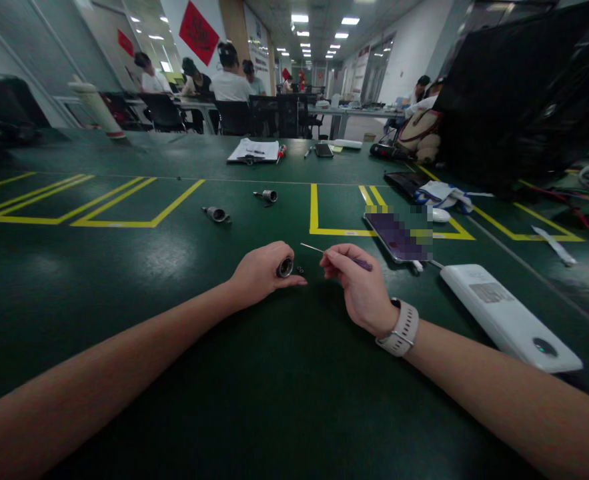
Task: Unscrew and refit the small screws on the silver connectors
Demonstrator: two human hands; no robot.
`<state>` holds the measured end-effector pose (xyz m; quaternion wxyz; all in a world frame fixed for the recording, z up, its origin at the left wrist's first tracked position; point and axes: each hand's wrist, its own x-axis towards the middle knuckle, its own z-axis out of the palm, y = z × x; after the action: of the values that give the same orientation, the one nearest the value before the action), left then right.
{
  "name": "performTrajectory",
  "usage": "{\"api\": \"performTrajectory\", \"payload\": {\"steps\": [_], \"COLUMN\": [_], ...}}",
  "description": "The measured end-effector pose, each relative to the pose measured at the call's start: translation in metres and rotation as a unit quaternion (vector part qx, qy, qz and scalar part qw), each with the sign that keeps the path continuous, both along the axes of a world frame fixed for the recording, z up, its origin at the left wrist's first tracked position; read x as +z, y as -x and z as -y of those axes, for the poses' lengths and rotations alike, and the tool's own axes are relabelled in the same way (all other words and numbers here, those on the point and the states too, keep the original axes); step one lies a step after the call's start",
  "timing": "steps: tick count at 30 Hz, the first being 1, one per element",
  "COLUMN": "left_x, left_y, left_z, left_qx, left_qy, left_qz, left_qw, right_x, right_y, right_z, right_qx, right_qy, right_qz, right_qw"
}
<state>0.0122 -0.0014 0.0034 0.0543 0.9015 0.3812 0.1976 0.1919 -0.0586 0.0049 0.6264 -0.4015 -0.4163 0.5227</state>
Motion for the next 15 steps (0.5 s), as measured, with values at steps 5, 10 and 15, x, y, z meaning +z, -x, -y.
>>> {"api": "performTrajectory", "payload": {"steps": [5,10,15], "left_x": [0.000,0.003,0.006], "left_y": [0.001,0.000,-0.001], "left_z": [0.000,0.003,0.007], "left_qx": [-0.002,-0.004,0.005], "left_qy": [-0.005,-0.014,-0.038], "left_qz": [0.011,-0.008,-0.065], "left_qw": [1.000,1.000,0.997], "right_x": [-0.001,-0.001,0.002], "right_y": [-0.002,0.001,0.001], "right_z": [0.005,0.008,0.011], "right_qx": [0.068,0.123,0.149], "right_qy": [-0.052,-0.051,-0.076], "right_qz": [0.008,0.067,0.166], "right_qw": [0.996,0.989,0.972]}}
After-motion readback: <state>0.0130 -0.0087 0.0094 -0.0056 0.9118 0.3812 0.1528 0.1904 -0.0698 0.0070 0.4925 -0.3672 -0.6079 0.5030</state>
